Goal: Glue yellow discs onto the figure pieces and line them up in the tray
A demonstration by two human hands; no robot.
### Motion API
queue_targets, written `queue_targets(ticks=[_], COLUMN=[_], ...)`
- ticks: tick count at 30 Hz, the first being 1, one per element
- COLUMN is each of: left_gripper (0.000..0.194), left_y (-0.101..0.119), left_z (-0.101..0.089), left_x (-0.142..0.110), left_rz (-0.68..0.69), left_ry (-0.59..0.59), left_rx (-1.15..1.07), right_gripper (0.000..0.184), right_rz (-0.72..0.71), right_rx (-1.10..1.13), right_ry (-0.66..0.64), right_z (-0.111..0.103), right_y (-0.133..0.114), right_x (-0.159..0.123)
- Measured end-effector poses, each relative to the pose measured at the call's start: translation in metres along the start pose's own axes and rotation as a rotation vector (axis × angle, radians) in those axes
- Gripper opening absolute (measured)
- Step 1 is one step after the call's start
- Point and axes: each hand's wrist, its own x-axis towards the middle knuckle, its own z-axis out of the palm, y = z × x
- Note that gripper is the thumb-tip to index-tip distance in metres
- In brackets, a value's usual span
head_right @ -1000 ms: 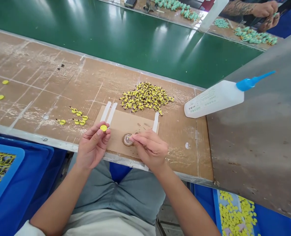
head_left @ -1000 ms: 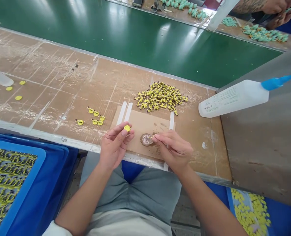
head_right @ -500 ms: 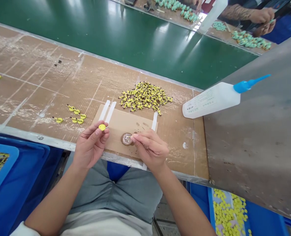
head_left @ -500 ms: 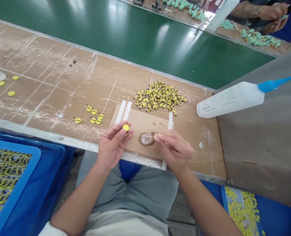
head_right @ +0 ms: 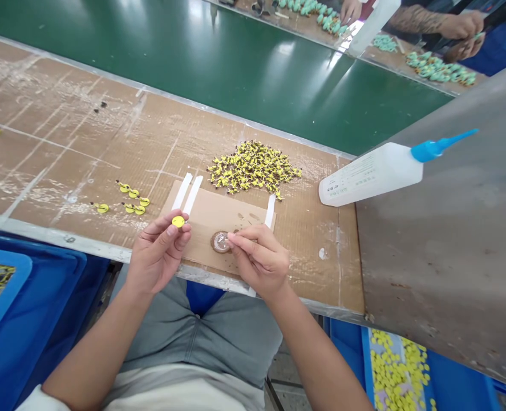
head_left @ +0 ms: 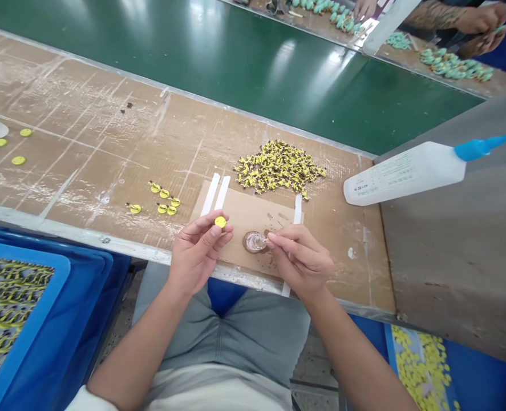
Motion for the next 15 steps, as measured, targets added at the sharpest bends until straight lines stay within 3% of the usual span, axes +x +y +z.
queue_targets(ticks=[7, 15], left_gripper=[0.022, 0.02], left_y=[-0.001, -0.004], left_z=[-0.001, 0.004], left_x=[0.0, -0.017], left_rz=[0.004, -0.033], left_ry=[-0.016, 0.001], left_rx=[-0.009, -0.031], right_gripper=[0.045, 0.025], right_rz=[0.02, 0.301], right_rx=[0.033, 0.307], right_ry=[0.011, 0.294], right_z=[-0.001, 0.003], right_y=[-0.002, -0.033], right_x=[0.001, 0.007])
